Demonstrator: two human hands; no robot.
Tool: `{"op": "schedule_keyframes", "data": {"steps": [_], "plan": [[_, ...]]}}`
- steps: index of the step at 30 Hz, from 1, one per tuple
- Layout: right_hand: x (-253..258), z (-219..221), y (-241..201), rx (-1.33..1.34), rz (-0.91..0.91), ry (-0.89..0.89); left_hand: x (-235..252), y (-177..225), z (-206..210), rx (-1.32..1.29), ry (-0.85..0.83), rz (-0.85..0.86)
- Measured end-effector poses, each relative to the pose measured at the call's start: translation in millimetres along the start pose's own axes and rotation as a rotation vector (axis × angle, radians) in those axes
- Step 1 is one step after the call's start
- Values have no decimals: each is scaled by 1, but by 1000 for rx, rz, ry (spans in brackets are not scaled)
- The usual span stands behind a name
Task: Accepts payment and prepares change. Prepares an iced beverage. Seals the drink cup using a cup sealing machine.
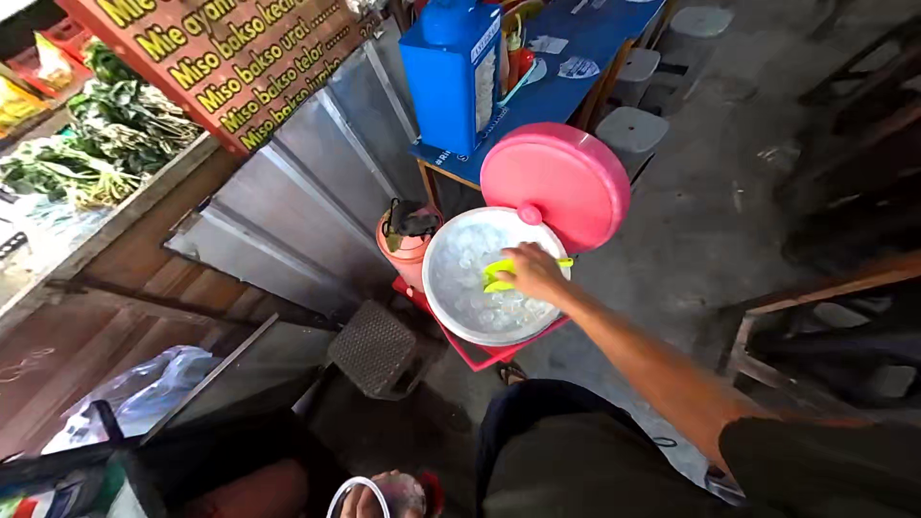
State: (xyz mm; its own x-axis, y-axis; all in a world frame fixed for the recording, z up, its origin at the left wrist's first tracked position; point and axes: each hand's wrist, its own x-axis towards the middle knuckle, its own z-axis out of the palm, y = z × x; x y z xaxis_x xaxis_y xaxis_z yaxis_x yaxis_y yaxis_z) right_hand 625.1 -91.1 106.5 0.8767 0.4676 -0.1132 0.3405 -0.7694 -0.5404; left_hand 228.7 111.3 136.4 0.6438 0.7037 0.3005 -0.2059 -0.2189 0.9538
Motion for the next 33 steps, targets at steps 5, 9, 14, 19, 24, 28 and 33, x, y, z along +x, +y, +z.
{"op": "schedule_keyframes", "data": {"steps": [5,9,14,19,24,28,33], "plan": [[63,23,100,-215,175,-290,76,-31,45,-58,13,-18],[72,-5,76,-138,145,-581,139,-45,73,-112,-75,44],[23,-85,35,-259,326,-481,203,-65,87,-155,-201,70],[-4,-35,5,-174,699,-458,241,-94,90,-180,-301,-25],[37,76,0,98,963,-168,272,-109,96,-153,-520,-100],[43,102,-5,82,1029,-64,284,-116,120,-292,-708,-183],[31,95,-4,83,938,-21,289,-129,164,-337,-823,-213]]}}
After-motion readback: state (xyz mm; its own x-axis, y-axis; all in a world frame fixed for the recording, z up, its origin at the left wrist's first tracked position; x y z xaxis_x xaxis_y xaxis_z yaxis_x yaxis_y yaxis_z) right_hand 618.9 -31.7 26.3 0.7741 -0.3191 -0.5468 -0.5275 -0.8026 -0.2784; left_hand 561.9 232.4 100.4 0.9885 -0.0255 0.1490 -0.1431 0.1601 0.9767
